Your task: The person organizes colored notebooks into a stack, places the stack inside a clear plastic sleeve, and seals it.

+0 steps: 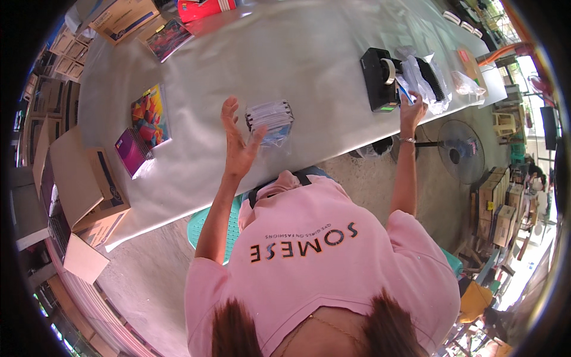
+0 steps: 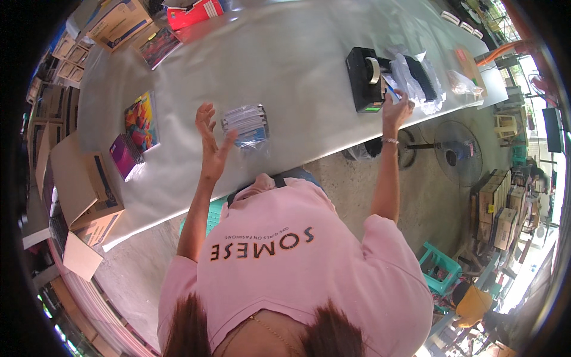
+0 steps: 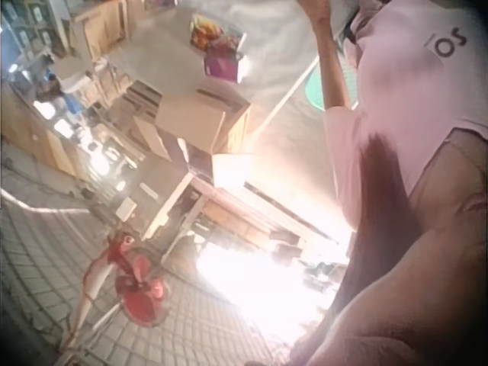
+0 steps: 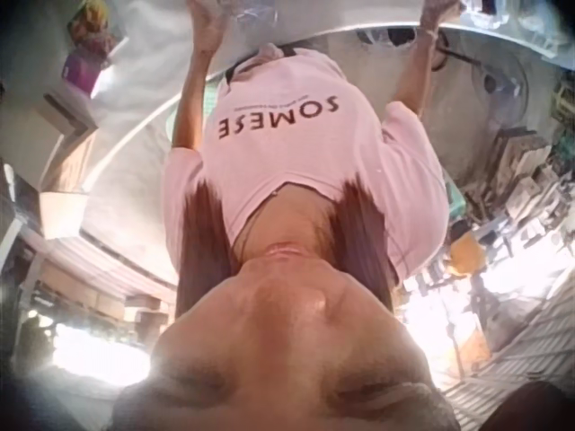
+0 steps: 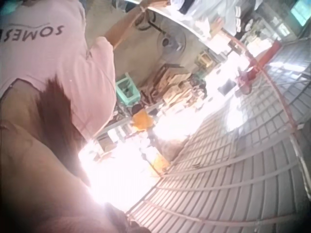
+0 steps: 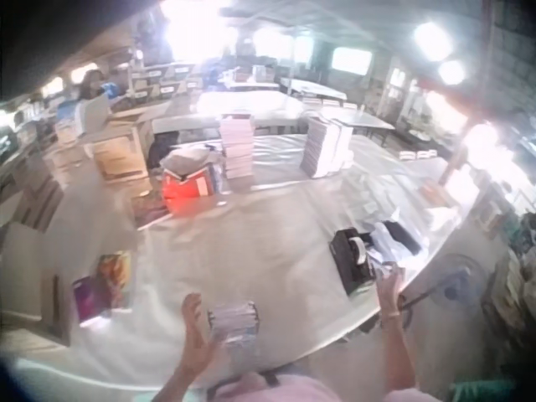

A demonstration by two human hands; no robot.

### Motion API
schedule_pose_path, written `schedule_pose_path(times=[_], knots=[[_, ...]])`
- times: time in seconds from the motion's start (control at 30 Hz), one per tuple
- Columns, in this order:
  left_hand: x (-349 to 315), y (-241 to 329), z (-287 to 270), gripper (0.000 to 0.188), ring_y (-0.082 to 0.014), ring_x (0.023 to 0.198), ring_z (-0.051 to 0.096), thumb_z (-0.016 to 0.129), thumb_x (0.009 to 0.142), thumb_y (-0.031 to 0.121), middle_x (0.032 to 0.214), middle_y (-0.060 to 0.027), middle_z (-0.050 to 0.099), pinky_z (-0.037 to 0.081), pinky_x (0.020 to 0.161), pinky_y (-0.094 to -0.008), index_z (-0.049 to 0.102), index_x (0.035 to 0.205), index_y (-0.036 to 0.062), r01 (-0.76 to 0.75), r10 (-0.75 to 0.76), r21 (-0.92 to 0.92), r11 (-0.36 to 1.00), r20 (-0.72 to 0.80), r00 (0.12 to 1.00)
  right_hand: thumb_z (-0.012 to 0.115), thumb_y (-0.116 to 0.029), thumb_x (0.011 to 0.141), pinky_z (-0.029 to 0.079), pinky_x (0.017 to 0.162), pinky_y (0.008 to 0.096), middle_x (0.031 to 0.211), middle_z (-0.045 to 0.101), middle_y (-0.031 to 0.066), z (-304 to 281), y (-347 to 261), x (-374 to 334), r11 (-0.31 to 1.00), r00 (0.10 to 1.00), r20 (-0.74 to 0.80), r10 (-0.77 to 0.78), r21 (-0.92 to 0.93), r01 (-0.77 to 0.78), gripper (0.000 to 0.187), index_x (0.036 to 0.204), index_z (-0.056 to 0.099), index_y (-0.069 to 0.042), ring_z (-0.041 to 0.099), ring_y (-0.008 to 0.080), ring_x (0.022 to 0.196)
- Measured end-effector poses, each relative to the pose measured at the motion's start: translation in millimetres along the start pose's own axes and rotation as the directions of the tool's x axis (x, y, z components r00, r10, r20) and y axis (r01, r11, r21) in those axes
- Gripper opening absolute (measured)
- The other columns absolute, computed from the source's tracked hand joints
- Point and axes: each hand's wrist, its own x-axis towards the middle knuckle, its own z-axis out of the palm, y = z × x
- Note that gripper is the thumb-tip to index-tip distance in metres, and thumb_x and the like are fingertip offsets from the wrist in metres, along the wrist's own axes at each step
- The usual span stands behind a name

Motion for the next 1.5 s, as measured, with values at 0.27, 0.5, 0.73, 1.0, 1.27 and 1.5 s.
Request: schedule_pose_path(times=[0.27,0.5,0.73,1.0,1.27,1.5], knots=[[-15,-2,-2,0.063,-0.028,0.118,0.045,0.081,0.071,0.018,0.125,-0.0102,0.048,0.036,0.097,-0.0427,0.046,0.123,0.0094,-0.035,0.041,0.105,0.994,-0.055,0.998,0.083,-0.015,0.066,0.039,0.099,0.0374,0.133,0.042,0.0078,-72,-221,-99,0.511,0.588,0.441,-0.678,0.858,-0.053,0.05,0.109,0.057,-0.014,0.042,0.0249,0.123],[12,2,-9,0.031,-0.0264,0.096,0.057,0.077,0.068,0.004,0.097,-0.0048,0.063,0.048,0.083,-0.0356,0.064,0.097,0.0055,-0.303,0.25,0.328,0.895,0.194,0.949,0.078,-0.008,0.071,0.041,0.099,0.0367,0.116,0.056,0.0101,-41,-235,-102,0.34,0.532,0.367,-0.763,0.928,-0.153,0.027,0.096,0.065,-0.007,0.05,0.026,0.116],[28,17,-7,0.042,-0.0194,0.099,0.057,0.078,0.072,0.013,0.105,-0.0068,0.058,0.048,0.082,-0.0334,0.061,0.11,0.0065,0.112,-0.116,0.113,0.987,0.026,0.993,0.078,-0.013,0.075,0.044,0.093,0.0332,0.106,0.058,0.0076,-26,-240,-91,0.295,0.491,0.47,-0.733,0.871,-0.393,0.048,0.117,0.057,-0.008,0.054,0.0191,0.107],[41,-5,-9,0.033,-0.0164,0.097,0.055,0.073,0.077,0.016,0.106,-0.0044,0.056,0.045,0.085,-0.0284,0.063,0.108,0.0066,0.226,-0.196,-0.065,0.972,0.308,0.931,0.074,-0.017,0.078,0.041,0.095,0.0287,0.113,0.052,0.0012,-34,-246,-87,0.277,0.262,0.603,-0.753,0.652,-0.706,0.049,0.122,0.055,-0.006,0.052,0.0138,0.108],[48,23,0,0.02,-0.0151,0.083,0.057,0.074,0.077,0.015,0.089,-0.0054,0.064,0.047,0.077,-0.0293,0.069,0.093,0.0043,-0.097,0.083,0.251,0.963,0.067,0.994,0.073,-0.016,0.08,0.04,0.094,0.0265,0.114,0.049,0.0009,-34,-244,-96,0.195,0.307,0.603,-0.736,0.624,-0.757,0.043,0.118,0.057,-0.004,0.05,0.0119,0.109],[58,37,-1,0.023,-0.0136,0.072,0.058,0.074,0.077,0.012,0.083,-0.0057,0.066,0.048,0.067,-0.026,0.069,0.098,0.0062,0.038,-0.031,-0.091,0.995,0.076,0.997,0.073,-0.016,0.081,0.04,0.095,0.027,0.115,0.048,0.0015,-30,-245,-100,0.211,0.295,0.599,-0.745,0.63,-0.747,0.045,0.12,0.056,-0.003,0.049,0.0133,0.11]])
